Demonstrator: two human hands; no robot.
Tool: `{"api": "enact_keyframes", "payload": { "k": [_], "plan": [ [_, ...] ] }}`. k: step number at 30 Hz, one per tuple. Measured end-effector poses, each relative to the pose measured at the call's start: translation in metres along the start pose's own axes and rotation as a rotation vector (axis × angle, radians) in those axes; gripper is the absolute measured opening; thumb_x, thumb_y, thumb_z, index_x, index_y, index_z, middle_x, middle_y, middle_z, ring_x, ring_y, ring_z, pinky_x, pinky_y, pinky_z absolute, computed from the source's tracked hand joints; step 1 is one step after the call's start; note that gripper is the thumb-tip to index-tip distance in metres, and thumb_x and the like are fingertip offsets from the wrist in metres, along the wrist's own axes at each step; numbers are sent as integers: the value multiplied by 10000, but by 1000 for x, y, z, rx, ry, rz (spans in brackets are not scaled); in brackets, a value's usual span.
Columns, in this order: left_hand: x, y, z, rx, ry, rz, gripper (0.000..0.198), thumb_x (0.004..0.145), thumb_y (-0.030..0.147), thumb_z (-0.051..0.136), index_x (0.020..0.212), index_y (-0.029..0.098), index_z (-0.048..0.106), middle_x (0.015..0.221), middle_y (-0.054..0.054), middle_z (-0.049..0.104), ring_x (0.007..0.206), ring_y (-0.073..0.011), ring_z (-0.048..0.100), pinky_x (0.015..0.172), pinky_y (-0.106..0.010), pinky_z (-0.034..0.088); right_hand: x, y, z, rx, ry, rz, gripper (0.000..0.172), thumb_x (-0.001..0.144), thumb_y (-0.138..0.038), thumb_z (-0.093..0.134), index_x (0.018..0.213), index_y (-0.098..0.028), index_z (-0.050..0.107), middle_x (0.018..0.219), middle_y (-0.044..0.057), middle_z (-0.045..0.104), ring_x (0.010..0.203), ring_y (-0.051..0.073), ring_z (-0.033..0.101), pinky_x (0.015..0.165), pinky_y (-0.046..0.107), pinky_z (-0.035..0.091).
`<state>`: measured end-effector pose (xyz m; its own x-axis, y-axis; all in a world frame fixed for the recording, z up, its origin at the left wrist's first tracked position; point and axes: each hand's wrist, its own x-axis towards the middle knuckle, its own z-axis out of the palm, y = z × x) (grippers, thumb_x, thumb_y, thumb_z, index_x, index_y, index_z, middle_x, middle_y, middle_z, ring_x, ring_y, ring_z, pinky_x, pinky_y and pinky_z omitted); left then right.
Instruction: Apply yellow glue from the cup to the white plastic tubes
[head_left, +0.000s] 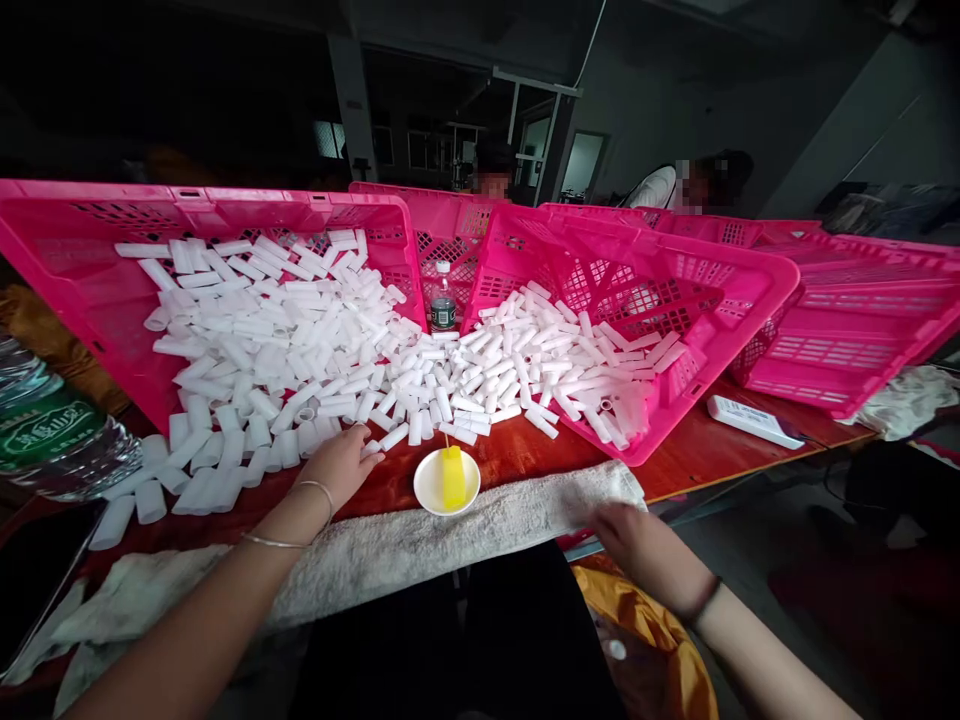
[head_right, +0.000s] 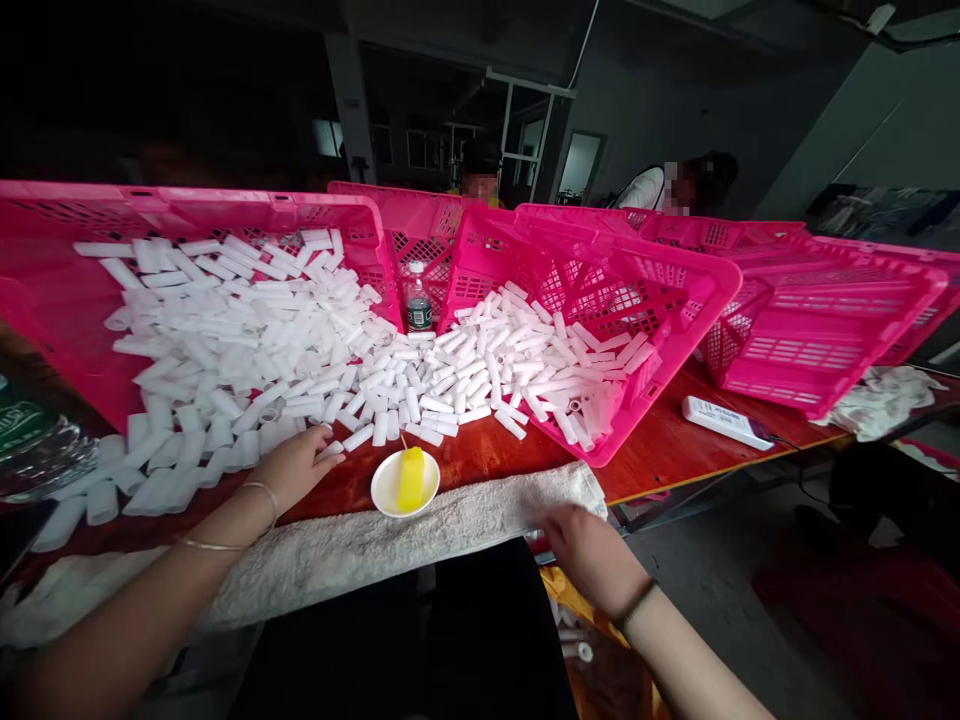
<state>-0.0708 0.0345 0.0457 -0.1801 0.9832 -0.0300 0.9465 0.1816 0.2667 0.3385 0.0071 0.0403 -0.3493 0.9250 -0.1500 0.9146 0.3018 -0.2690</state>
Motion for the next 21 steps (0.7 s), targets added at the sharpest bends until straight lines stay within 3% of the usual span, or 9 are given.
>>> {"api": "enact_keyframes", "payload": {
  "k": [1, 3, 6, 8, 11, 15, 17, 19, 21],
  "plan": [
    [6, 0, 3, 17, -25, 0, 207, 810, 311, 532, 968, 188, 583, 967, -89, 675, 892, -250, 640, 764, -329, 486, 24, -10, -8, 1, 78, -1, 361, 936, -250, 327, 763, -173, 634, 799, 95, 668, 762, 199, 621, 683, 281, 412],
    [12, 7, 9, 46, -45, -6, 129, 777, 282, 559, 858, 192, 607, 900, -85, 676, 848, -263, 641, 724, -337, 475, 77, -26, -21, 4, 248, 27, 309, 925, -216, 352, 850, -148, 644, 893, 124, 671, 824, 205, 614, 696, 281, 406],
    [7, 17, 14, 72, -73, -24, 112, 739, 266, 597, 812, 184, 620, 864, -89, 670, 820, -272, 638, 696, -343, 466, 142, -38, -29, 18, 245, 72, 178, 863, -226, 501, 885, -130, 650, 882, 137, 671, 816, 215, 621, 673, 281, 409],
    [-1, 17, 15, 64, -93, -18, 137, 709, 253, 633, 823, 178, 634, 863, -83, 669, 820, -259, 637, 712, -335, 471, 163, -39, -27, 30, 203, 77, 108, 761, -238, 645, 812, -142, 651, 771, 104, 665, 745, 216, 621, 635, 280, 405],
    [-22, 7, 14, 38, -96, 23, 182, 713, 234, 632, 884, 175, 656, 926, -75, 654, 891, -231, 621, 812, -320, 468, 155, -42, -23, 56, 193, 24, 108, 709, -228, 686, 703, -150, 612, 676, 74, 625, 700, 213, 604, 619, 287, 396],
    [-51, -7, 16, -161, 100, 133, 282, 817, 287, 504, 1051, 177, 615, 1057, -85, 585, 1005, -228, 571, 917, -352, 451, 112, -57, -15, 239, 198, -212, 78, 811, -254, 549, 801, -178, 543, 716, 20, 598, 645, 146, 569, 590, 243, 418],
    [-59, -4, 19, -314, 167, 192, 277, 854, 314, 443, 1053, 176, 577, 1051, -87, 572, 1004, -229, 566, 910, -376, 466, 99, -68, -4, 461, 156, -414, 59, 799, -189, 530, 852, -194, 505, 729, -11, 586, 609, 119, 548, 556, 216, 430],
    [-62, 6, 24, -425, 141, 232, 234, 881, 313, 400, 1023, 187, 537, 1022, -78, 581, 983, -216, 574, 895, -381, 480, 97, -79, 11, 630, 142, -568, 138, 776, -134, 536, 895, -195, 507, 770, -6, 601, 630, 123, 565, 568, 224, 458],
    [-61, 19, 29, -487, 94, 261, 200, 887, 311, 409, 1027, 202, 499, 1050, -76, 583, 991, -208, 579, 897, -385, 486, 104, -87, 26, 644, 191, -633, 208, 789, -120, 543, 983, -196, 541, 882, 30, 644, 738, 154, 614, 661, 270, 501]
  ]
}}
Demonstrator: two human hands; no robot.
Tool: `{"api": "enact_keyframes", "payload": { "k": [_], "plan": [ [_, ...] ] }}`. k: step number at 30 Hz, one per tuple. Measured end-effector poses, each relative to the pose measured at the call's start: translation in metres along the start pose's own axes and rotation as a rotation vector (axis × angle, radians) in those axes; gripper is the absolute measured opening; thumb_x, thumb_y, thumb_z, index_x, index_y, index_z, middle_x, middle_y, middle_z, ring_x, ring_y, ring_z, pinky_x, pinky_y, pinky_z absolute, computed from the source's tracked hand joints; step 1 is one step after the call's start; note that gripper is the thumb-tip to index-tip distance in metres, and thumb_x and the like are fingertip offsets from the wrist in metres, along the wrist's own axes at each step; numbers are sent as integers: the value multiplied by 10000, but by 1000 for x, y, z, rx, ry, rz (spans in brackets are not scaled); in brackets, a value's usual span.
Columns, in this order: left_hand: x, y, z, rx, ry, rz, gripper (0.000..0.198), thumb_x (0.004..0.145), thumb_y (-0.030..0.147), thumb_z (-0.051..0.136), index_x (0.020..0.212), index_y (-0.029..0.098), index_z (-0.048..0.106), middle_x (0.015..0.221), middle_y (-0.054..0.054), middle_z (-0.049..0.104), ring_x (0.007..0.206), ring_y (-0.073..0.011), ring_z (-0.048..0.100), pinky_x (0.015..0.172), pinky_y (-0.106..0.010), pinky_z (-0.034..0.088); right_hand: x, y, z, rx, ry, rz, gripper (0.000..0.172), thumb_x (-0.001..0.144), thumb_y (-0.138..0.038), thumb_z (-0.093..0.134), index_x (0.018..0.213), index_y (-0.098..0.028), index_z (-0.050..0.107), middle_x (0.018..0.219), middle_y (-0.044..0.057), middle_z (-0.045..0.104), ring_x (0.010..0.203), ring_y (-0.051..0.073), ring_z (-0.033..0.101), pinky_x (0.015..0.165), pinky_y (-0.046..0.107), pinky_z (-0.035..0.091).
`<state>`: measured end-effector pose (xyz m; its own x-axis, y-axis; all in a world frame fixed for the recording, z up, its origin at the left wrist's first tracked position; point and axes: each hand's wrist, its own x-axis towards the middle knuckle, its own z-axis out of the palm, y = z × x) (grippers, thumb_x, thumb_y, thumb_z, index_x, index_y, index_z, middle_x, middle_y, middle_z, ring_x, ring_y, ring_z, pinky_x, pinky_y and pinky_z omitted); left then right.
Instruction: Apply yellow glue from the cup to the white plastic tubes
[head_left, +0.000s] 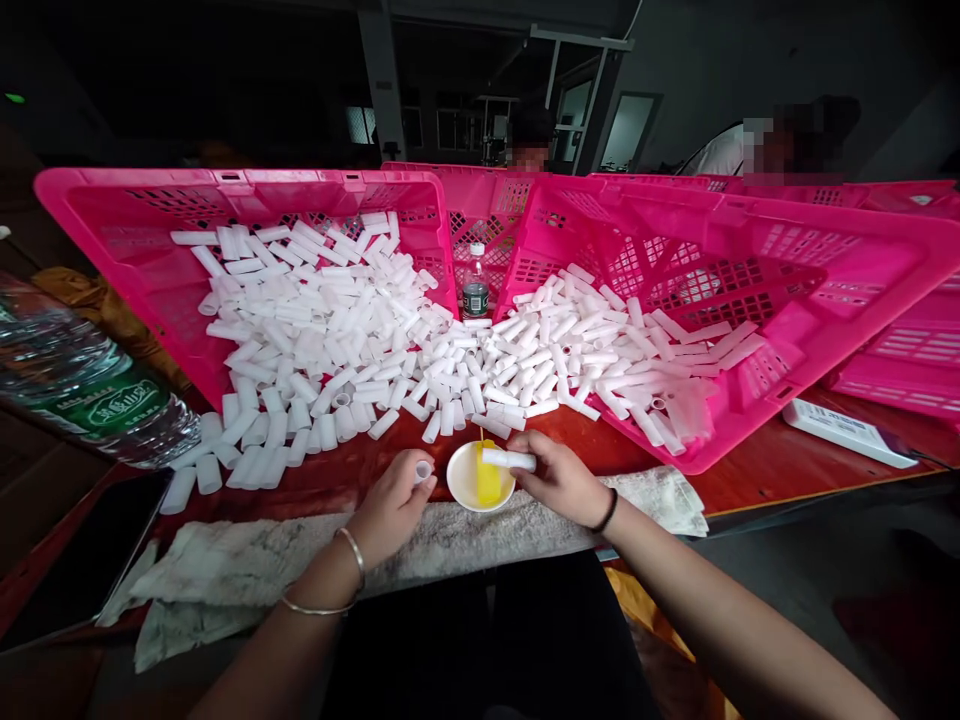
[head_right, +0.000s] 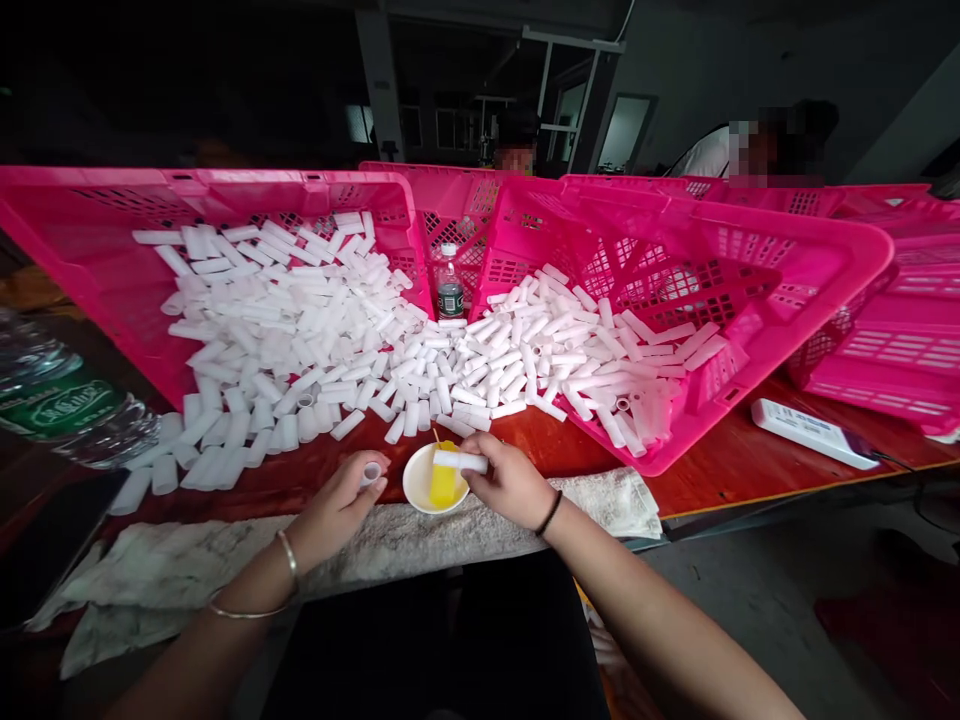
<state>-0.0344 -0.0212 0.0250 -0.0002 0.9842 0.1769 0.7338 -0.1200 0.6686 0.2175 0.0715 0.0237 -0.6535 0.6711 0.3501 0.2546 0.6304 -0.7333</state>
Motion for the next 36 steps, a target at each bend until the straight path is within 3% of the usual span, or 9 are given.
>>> {"api": "enact_keyframes", "payload": {
  "k": [2, 5, 9, 12, 15, 21, 26, 31, 36],
  "plan": [
    [4, 7, 10, -33, -31, 17, 287, 842, 345, 518, 1091, 213, 465, 1171, -92, 550, 1056, -221, 565, 924, -404, 480, 7, 11, 11, -76, 42, -73, 231, 826, -126, 533, 1040, -202, 576, 990, 70, 663, 871, 193, 635, 774, 337, 514],
    [10, 10, 24, -55, -63, 50, 655, 626, 431, 761, 1155, 212, 441, 1340, -136, 439, 1204, -298, 481, 981, -463, 448, 14, 26, 16, -175, 41, -205, 194, 868, -144, 509, 1006, -214, 625, 1003, 89, 671, 943, 217, 632, 817, 374, 519],
    [16, 6, 39, -70, -60, 60, 886, 474, 416, 854, 1217, 210, 419, 1355, -154, 430, 1271, -355, 412, 1028, -529, 391, 14, 28, 9, -204, -43, -293, 246, 880, -132, 482, 1055, -233, 623, 1078, 93, 648, 1000, 222, 611, 853, 396, 508],
    [17, 2, 45, -85, -59, 29, 888, 492, 396, 853, 1236, 214, 404, 1303, -143, 488, 1220, -341, 467, 1008, -525, 409, 12, 20, 5, -138, -86, -185, 264, 869, -156, 514, 1115, -213, 590, 1094, 98, 628, 1018, 229, 600, 874, 400, 499],
    [16, 2, 46, -112, -50, 27, 867, 489, 375, 857, 1221, 222, 418, 1292, -129, 510, 1192, -323, 493, 990, -502, 429, 8, 14, 7, -72, -47, -22, 201, 869, -219, 546, 1060, -185, 598, 961, 92, 645, 896, 225, 625, 805, 386, 525],
    [15, 5, 44, -115, -50, 20, 825, 477, 340, 864, 1183, 215, 457, 1283, -122, 522, 1177, -314, 506, 987, -486, 433, 1, 16, 15, -49, -42, -98, 119, 870, -207, 534, 959, -190, 611, 966, 95, 592, 907, 208, 594, 797, 358, 508],
    [15, 3, 44, -105, -58, 40, 818, 503, 369, 849, 1195, 218, 442, 1305, -127, 504, 1198, -317, 488, 1008, -495, 417, -4, 15, 17, 79, -5, 121, 148, 898, -278, 504, 996, -192, 575, 813, 43, 601, 753, 180, 604, 688, 332, 531],
    [15, 2, 44, -119, -52, 48, 819, 493, 389, 847, 1194, 237, 453, 1281, -112, 521, 1177, -319, 506, 997, -495, 429, -10, 8, 13, -106, -36, -151, 107, 867, -207, 529, 933, -206, 613, 1000, 94, 562, 925, 217, 571, 789, 370, 514],
    [14, 3, 43, -105, -65, 41, 801, 517, 390, 838, 1193, 221, 443, 1300, -123, 508, 1186, -315, 501, 1003, -491, 428, -11, 4, 15, 59, -22, 3, 162, 900, -249, 504, 1048, -210, 556, 905, 65, 584, 832, 188, 600, 708, 330, 541]
  ]
}}
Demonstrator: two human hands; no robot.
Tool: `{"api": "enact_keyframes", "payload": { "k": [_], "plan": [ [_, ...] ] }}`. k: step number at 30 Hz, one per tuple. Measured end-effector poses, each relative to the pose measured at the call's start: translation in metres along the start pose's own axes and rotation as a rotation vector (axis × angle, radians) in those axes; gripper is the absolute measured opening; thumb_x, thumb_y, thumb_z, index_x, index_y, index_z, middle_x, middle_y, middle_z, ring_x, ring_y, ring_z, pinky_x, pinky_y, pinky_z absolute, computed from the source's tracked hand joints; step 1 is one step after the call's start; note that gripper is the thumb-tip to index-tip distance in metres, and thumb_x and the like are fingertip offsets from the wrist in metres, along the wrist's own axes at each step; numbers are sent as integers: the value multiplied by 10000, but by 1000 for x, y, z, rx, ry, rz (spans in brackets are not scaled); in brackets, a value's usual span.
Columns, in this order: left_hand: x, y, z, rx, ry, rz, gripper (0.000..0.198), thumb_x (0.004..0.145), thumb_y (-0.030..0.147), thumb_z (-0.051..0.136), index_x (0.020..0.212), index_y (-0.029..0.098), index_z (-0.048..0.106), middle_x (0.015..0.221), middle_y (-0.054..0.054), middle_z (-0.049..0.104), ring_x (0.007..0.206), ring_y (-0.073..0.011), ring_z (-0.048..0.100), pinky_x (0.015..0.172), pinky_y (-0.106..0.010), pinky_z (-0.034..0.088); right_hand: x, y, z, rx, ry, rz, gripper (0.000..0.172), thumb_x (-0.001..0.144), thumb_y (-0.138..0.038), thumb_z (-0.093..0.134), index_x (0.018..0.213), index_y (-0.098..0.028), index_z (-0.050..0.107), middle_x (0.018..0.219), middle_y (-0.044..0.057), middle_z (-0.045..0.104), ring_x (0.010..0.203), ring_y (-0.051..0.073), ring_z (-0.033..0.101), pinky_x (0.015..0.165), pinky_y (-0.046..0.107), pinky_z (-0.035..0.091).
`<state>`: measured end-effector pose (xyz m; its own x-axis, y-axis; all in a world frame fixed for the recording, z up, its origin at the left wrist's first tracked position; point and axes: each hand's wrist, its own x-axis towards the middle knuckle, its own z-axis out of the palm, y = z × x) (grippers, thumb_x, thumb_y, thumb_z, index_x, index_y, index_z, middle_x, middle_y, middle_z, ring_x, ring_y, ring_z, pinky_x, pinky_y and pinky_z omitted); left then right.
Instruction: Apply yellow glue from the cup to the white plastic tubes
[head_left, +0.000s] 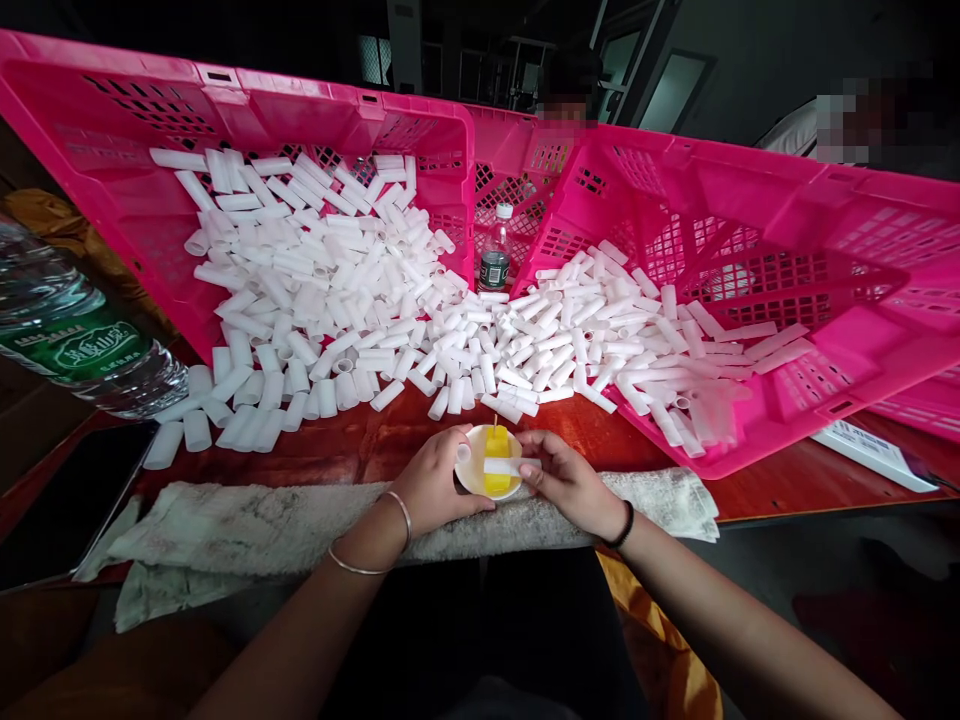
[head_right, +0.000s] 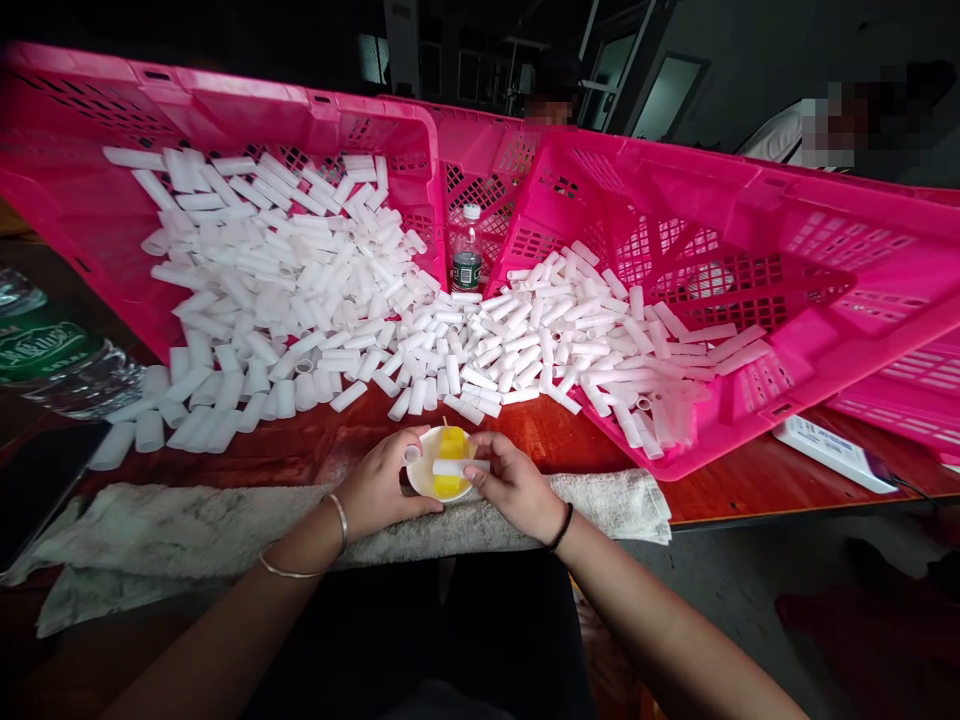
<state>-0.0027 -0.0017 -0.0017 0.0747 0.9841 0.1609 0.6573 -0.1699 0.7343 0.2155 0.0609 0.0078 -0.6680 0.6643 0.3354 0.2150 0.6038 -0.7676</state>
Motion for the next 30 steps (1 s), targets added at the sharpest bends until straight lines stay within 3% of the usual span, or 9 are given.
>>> {"api": "enact_keyframes", "payload": {
  "k": [6, 10, 12, 15, 18, 22, 24, 28, 30],
  "plan": [
    [-1, -1, 0, -9, -9, -1, 758, 510, 391, 841, 1143, 216, 464, 1323, -116, 497, 1214, -308, 478, 1020, -463, 418, -3, 0, -1, -202, -75, -248, 138, 887, -181, 507, 943, -213, 630, 1019, 86, 558, 963, 218, 567, 838, 387, 502],
    [-1, -3, 2, -3, -17, -6, 836, 523, 393, 835, 1220, 202, 415, 1320, -132, 491, 1207, -307, 483, 1032, -478, 401, -7, 3, 8, 45, 49, -3, 208, 893, -279, 527, 1091, -217, 535, 935, 67, 577, 873, 201, 598, 722, 339, 543],
    [-2, -4, 2, -4, -18, 5, 835, 527, 397, 831, 1226, 206, 416, 1331, -131, 482, 1216, -308, 474, 1034, -479, 399, -11, 3, 11, 116, 107, 113, 188, 898, -317, 525, 1055, -216, 541, 859, 50, 591, 780, 184, 610, 659, 318, 548],
    [-2, -4, 2, -10, -20, 9, 844, 525, 402, 832, 1237, 217, 418, 1331, -128, 485, 1213, -309, 477, 1036, -479, 399, -15, 1, 9, -19, 111, 3, 80, 873, -269, 565, 919, -214, 601, 906, 71, 583, 872, 204, 593, 749, 357, 529],
    [-2, -3, 1, -20, -18, 12, 849, 523, 403, 832, 1243, 226, 419, 1326, -124, 492, 1221, -312, 474, 1047, -491, 385, -18, 0, 6, -80, 81, -96, 91, 856, -251, 586, 939, -222, 609, 972, 90, 564, 954, 219, 563, 794, 379, 511],
    [0, -3, 1, -28, -14, 21, 827, 520, 397, 832, 1222, 219, 432, 1320, -131, 495, 1224, -319, 470, 1040, -505, 380, -19, 1, 8, 176, 39, 222, 237, 880, -391, 547, 1028, -205, 549, 754, 31, 588, 632, 160, 586, 548, 295, 523],
    [0, -4, 2, -20, -16, 21, 817, 512, 395, 834, 1200, 205, 438, 1312, -136, 501, 1219, -316, 474, 1036, -496, 387, -17, 0, 10, 190, 70, 274, 225, 880, -405, 542, 965, -199, 570, 696, 15, 579, 580, 151, 571, 520, 288, 511],
    [0, -4, 2, 0, -9, 29, 753, 507, 408, 834, 1125, 196, 459, 1316, -135, 496, 1218, -309, 473, 1034, -477, 394, -14, -4, 9, -47, 118, -24, 74, 851, -279, 588, 855, -211, 616, 941, 86, 584, 899, 210, 578, 775, 371, 513],
    [0, -4, 3, -3, -5, 30, 754, 513, 416, 830, 1131, 204, 453, 1314, -131, 496, 1214, -307, 477, 1030, -479, 398, -14, -5, 8, -56, 100, -65, 60, 853, -258, 578, 883, -220, 614, 967, 89, 563, 934, 212, 563, 800, 379, 507]
  ]
}}
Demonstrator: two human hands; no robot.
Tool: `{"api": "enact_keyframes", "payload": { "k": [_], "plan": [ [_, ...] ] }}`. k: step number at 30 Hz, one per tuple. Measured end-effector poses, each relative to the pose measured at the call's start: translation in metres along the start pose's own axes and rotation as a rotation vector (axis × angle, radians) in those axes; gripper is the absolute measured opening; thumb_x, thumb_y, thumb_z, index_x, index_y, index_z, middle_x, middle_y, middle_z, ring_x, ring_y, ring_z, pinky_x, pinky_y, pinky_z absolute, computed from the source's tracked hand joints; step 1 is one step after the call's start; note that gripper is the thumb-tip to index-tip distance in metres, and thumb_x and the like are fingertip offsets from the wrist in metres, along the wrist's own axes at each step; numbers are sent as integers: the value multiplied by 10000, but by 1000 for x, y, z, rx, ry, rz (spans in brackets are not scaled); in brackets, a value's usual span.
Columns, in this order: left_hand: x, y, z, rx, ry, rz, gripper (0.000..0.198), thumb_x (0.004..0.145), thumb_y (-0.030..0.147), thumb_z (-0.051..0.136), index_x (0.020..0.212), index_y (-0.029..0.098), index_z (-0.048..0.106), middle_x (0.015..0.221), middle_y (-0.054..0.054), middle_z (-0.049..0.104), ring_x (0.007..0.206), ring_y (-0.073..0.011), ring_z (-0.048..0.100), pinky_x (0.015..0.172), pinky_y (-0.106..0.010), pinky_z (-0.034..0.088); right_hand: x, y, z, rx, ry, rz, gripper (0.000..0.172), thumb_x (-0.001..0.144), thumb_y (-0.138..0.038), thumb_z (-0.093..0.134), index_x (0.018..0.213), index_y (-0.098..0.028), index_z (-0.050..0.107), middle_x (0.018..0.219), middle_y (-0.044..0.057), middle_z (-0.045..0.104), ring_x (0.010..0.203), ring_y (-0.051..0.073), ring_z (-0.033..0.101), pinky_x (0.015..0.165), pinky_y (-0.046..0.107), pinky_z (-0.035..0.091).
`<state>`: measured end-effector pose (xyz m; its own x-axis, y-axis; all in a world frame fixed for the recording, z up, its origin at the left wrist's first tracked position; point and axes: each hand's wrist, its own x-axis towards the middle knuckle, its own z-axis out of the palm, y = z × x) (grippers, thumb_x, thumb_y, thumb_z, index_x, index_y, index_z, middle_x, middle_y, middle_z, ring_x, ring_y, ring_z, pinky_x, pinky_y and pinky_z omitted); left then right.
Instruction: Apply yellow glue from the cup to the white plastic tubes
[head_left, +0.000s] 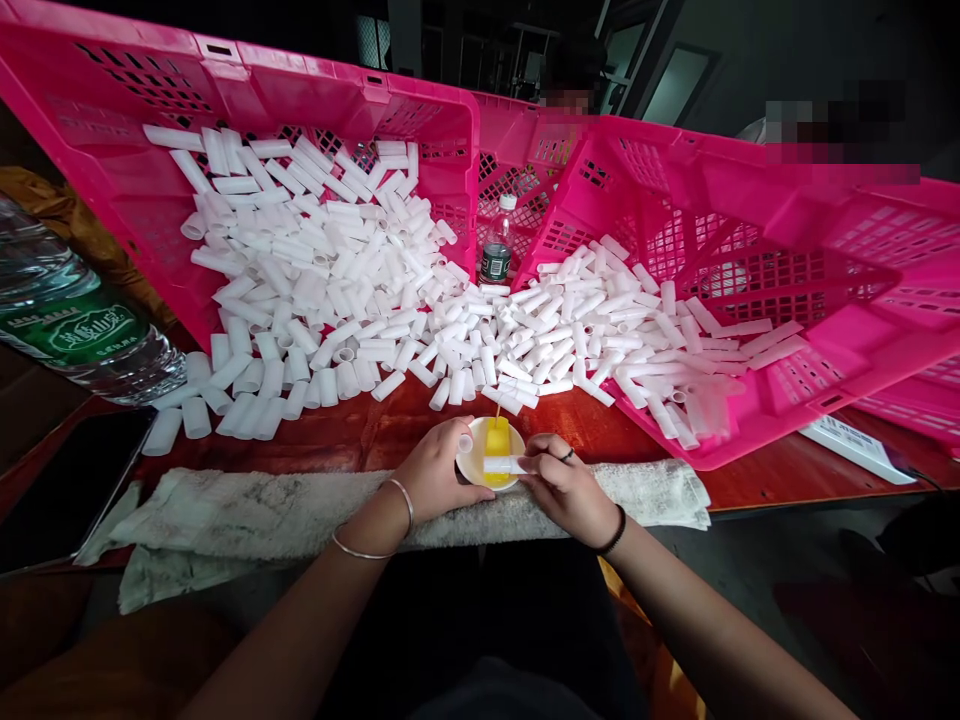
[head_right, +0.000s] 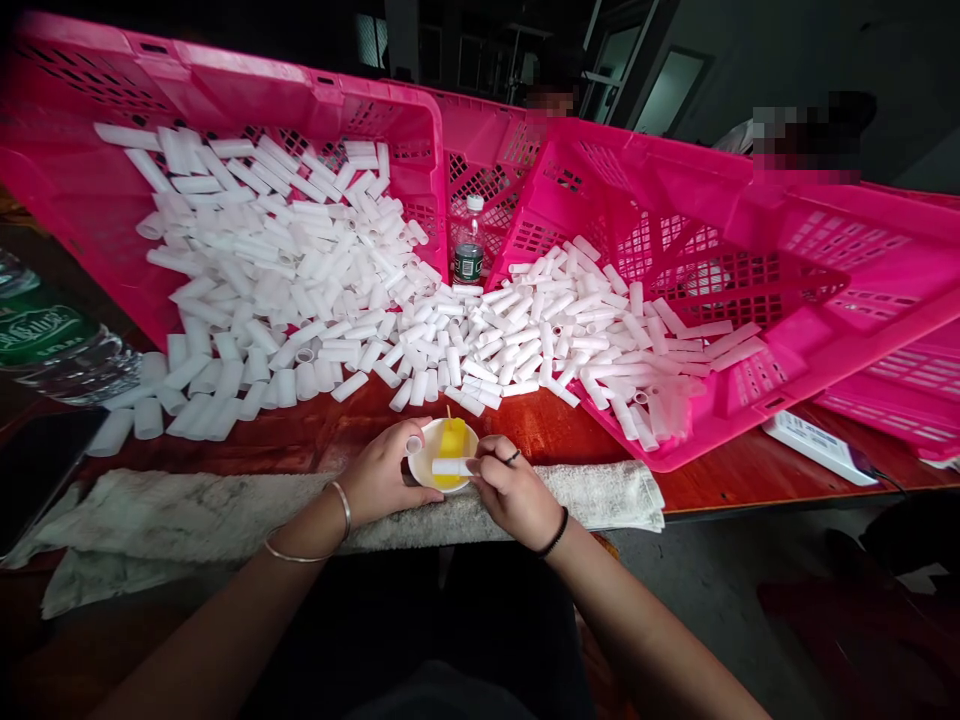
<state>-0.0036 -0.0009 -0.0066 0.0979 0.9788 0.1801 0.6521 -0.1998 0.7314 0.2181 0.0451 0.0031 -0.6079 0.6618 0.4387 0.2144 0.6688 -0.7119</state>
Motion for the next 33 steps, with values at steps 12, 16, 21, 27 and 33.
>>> {"api": "enact_keyframes", "payload": {
  "k": [12, 16, 21, 27, 33],
  "plan": [
    [1, 5, -4, -2, -7, -16, 751, 499, 385, 841, 1127, 214, 467, 1269, -114, 526, 1194, -309, 493, 1010, -478, 419, -4, 7, -3, 8, -15, 7, 126, 855, -251, 589, 957, -216, 654, 988, 85, 590, 926, 209, 592, 775, 359, 535],
    [1, 6, -5, 16, -36, -30, 823, 517, 394, 831, 1209, 221, 420, 1228, -109, 538, 1162, -303, 510, 1001, -472, 426, -6, 9, -7, -205, -125, -257, 176, 877, -129, 517, 933, -238, 643, 1038, 70, 613, 987, 224, 581, 864, 408, 503],
    [-1, 12, -19, 128, -16, 45, 750, 499, 427, 826, 1098, 189, 442, 1320, -167, 430, 1263, -365, 392, 1034, -514, 376, -3, -1, -7, 145, 89, 54, 86, 868, -237, 574, 953, -225, 566, 948, 67, 628, 864, 195, 624, 735, 350, 539],
    [-10, 41, -39, 244, 16, 88, 170, 928, 246, 349, 1057, 198, 449, 995, -79, 590, 943, -206, 597, 832, -355, 501, 8, -33, -19, 616, 115, 412, 246, 835, -427, 609, 937, -204, 595, 656, -8, 576, 568, 115, 542, 509, 229, 467],
    [-17, 71, -42, 482, 95, 339, 181, 908, 203, 452, 1066, 160, 529, 949, -74, 641, 860, -217, 589, 767, -364, 509, 14, -63, -27, 557, 61, 442, 243, 797, -390, 655, 898, -174, 610, 690, 0, 576, 579, 101, 511, 517, 219, 430]
  ]
}}
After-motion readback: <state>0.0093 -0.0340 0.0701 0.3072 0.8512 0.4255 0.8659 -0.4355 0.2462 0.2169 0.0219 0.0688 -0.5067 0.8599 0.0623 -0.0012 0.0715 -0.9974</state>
